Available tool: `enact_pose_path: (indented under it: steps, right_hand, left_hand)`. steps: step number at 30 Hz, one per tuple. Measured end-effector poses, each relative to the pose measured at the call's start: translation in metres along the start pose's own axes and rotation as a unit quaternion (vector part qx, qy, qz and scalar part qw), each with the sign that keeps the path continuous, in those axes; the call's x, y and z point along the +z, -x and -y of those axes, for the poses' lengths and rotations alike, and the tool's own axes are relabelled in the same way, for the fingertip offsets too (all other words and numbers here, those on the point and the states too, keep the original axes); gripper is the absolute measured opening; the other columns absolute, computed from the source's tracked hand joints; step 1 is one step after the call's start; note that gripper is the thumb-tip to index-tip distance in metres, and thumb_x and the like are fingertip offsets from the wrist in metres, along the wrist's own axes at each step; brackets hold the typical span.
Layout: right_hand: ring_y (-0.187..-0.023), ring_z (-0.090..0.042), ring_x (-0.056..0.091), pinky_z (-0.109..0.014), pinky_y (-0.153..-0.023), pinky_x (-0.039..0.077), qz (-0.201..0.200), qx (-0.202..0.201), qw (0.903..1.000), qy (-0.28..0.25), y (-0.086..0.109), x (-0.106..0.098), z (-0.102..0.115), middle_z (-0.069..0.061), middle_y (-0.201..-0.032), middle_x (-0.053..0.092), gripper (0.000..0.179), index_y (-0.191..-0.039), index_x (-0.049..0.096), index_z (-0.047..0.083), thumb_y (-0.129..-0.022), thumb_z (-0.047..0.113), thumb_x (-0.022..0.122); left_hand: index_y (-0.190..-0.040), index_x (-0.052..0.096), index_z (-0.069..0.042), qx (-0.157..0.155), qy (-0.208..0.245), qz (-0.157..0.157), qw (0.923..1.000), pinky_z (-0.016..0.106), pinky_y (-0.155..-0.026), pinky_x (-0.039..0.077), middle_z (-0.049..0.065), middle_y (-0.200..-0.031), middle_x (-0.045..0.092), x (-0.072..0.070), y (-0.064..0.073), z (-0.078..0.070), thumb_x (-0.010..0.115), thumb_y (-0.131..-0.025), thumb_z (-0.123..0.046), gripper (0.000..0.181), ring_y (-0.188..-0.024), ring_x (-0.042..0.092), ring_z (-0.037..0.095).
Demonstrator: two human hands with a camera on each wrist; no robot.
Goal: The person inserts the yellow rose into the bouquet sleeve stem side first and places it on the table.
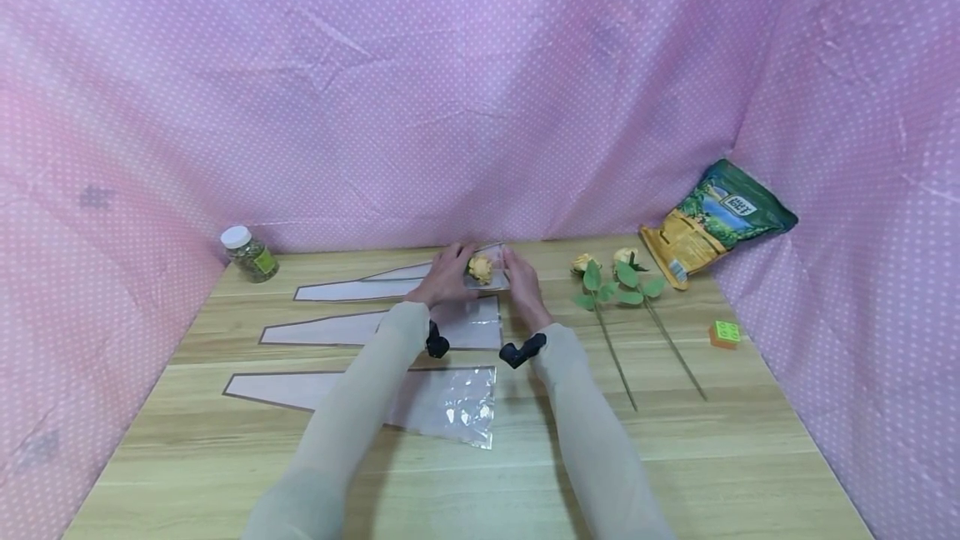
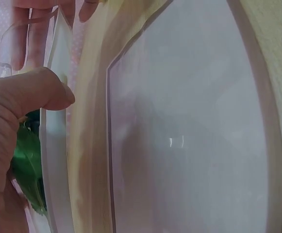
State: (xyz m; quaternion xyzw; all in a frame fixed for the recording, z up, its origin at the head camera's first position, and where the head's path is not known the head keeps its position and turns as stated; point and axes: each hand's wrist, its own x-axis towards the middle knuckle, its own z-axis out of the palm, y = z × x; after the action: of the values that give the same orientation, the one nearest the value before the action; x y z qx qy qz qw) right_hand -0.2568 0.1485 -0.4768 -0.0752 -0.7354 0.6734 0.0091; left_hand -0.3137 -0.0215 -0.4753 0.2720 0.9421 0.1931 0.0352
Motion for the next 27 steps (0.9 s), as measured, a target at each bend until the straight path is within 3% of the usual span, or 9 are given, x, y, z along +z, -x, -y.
enact_pose_path:
  steps: [5, 11, 15, 17, 20, 23, 27]
  right_hand:
    - [-0.149, -0.031, 0.034, -0.045, -0.126, 0.019, 0.016, -0.005, 0.9998, -0.015, 0.003, 0.001, 0.006, -0.031, -0.138, 0.056, 0.056, -0.14, 0.043, -0.002, -0.109, 0.039, 0.022]
    - [-0.153, -0.033, 0.027, -0.053, -0.126, 0.002, 0.071, 0.014, 0.997, -0.027, 0.001, 0.0, 0.006, -0.029, -0.142, 0.051, 0.061, -0.142, 0.037, -0.001, -0.109, 0.046, 0.017]
    - [-0.152, -0.032, 0.03, -0.054, -0.126, 0.001, 0.081, 0.002, 0.9965, -0.023, -0.001, 0.0, 0.002, -0.028, -0.142, 0.052, 0.062, -0.14, 0.04, -0.001, -0.108, 0.047, 0.018]
    - [-0.149, -0.033, 0.034, -0.052, -0.126, 0.005, 0.075, -0.004, 0.9971, -0.015, 0.0, 0.0, 0.001, -0.026, -0.143, 0.055, 0.058, -0.138, 0.044, -0.001, -0.108, 0.045, 0.025]
    - [-0.137, -0.033, 0.047, -0.047, -0.123, 0.023, 0.043, -0.014, 0.9989, -0.011, 0.0, -0.001, -0.001, -0.024, -0.136, 0.06, 0.045, -0.13, 0.053, -0.002, -0.105, 0.034, 0.045]
    - [-0.118, -0.025, 0.056, -0.035, -0.106, 0.043, -0.004, -0.018, 0.9998, 0.008, 0.0, -0.003, -0.006, -0.02, -0.123, 0.064, 0.035, -0.119, 0.062, -0.004, -0.097, 0.022, 0.064]
    - [-0.098, -0.013, 0.056, -0.022, -0.084, 0.045, -0.037, -0.019, 0.9977, 0.053, -0.001, -0.006, -0.014, -0.017, -0.116, 0.068, 0.027, -0.111, 0.07, -0.003, -0.092, 0.015, 0.07]
  left_hand:
    - [-0.156, 0.032, -0.013, 0.0, -0.002, -0.002, 1.0, 0.055, -0.123, 0.024, 0.014, -0.149, 0.041, 0.001, -0.001, 0.0, 0.083, -0.079, -0.031, 0.094, -0.14, 0.04, 0.031]
    - [-0.156, 0.031, -0.013, -0.002, -0.004, -0.001, 1.0, 0.053, -0.123, 0.025, 0.013, -0.146, 0.043, 0.001, -0.002, -0.002, 0.083, -0.079, -0.03, 0.095, -0.137, 0.043, 0.029]
    - [-0.156, 0.031, -0.013, -0.006, -0.007, 0.004, 1.0, 0.052, -0.123, 0.025, 0.013, -0.145, 0.043, 0.0, -0.002, -0.003, 0.082, -0.08, -0.03, 0.094, -0.136, 0.043, 0.029]
    - [-0.156, 0.031, -0.012, -0.005, -0.01, 0.004, 0.9999, 0.053, -0.122, 0.025, 0.013, -0.144, 0.044, -0.001, -0.002, -0.002, 0.081, -0.08, -0.03, 0.093, -0.136, 0.043, 0.029]
    - [-0.156, 0.031, -0.011, -0.002, -0.014, 0.001, 0.9999, 0.053, -0.122, 0.026, 0.014, -0.145, 0.043, -0.002, -0.002, -0.001, 0.081, -0.08, -0.029, 0.092, -0.137, 0.042, 0.03]
    - [-0.155, 0.031, -0.011, -0.002, -0.013, -0.004, 0.9999, 0.054, -0.122, 0.027, 0.015, -0.148, 0.042, -0.003, -0.001, 0.002, 0.08, -0.08, -0.028, 0.092, -0.139, 0.04, 0.031]
    - [-0.155, 0.032, -0.011, -0.008, -0.016, -0.01, 0.9998, 0.054, -0.121, 0.027, 0.015, -0.148, 0.043, -0.004, -0.001, 0.007, 0.079, -0.079, -0.028, 0.091, -0.139, 0.04, 0.031]
